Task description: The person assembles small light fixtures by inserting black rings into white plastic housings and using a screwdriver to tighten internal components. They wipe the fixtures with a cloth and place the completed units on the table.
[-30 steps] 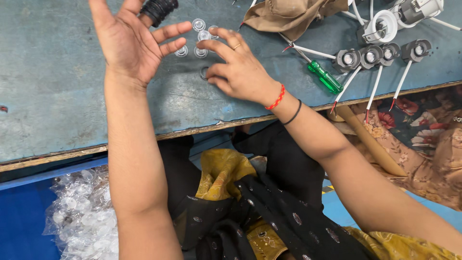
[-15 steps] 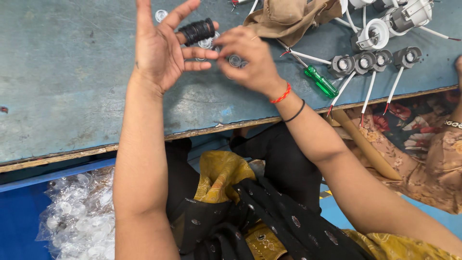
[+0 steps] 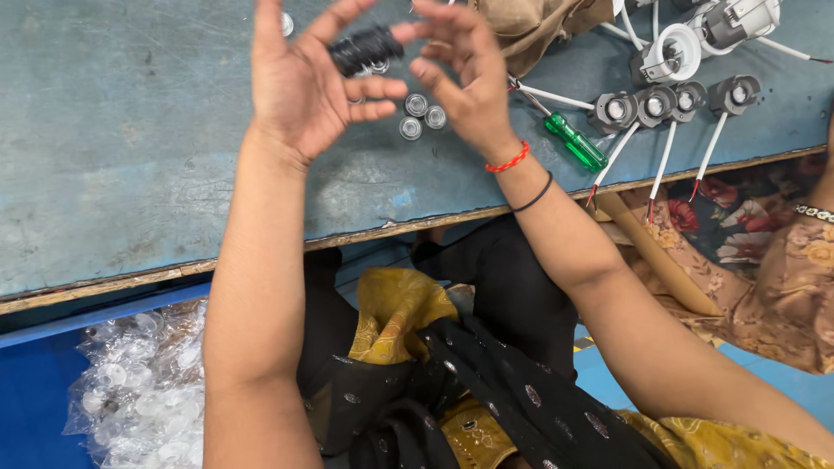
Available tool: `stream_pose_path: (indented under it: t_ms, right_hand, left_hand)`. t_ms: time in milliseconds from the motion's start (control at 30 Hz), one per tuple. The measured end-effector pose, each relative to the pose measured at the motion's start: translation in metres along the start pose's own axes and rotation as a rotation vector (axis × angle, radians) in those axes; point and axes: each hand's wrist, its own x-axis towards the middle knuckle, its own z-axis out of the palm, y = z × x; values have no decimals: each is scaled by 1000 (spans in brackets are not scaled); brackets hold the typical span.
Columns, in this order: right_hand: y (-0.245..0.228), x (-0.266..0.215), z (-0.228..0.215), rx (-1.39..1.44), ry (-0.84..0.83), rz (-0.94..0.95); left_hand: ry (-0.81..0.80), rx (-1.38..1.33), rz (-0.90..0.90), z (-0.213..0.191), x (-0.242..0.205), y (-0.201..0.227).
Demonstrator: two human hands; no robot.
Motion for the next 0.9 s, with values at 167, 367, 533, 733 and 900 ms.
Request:
stream_pose_path:
  t_ms: [167,367,533,733,900]
  right_hand:
    - [-23,11,-23,-436,-269,127]
    - [-25,8,-14,-837,-552,-92]
    - [-18,9,-13,-769,-440,-98]
    - [-8,8,-10,-499,-71,-93]
    - [5,5,-10,-290,-43,88]
  left_hand:
    - [121,-86,107,-21,-10,14]
    - [75,-89,126,-26,-24,28]
    - [114,59,34,-11,-17,30]
    - [195,211,-225,17,3,7]
    - [154,167,-329,21,10,-2]
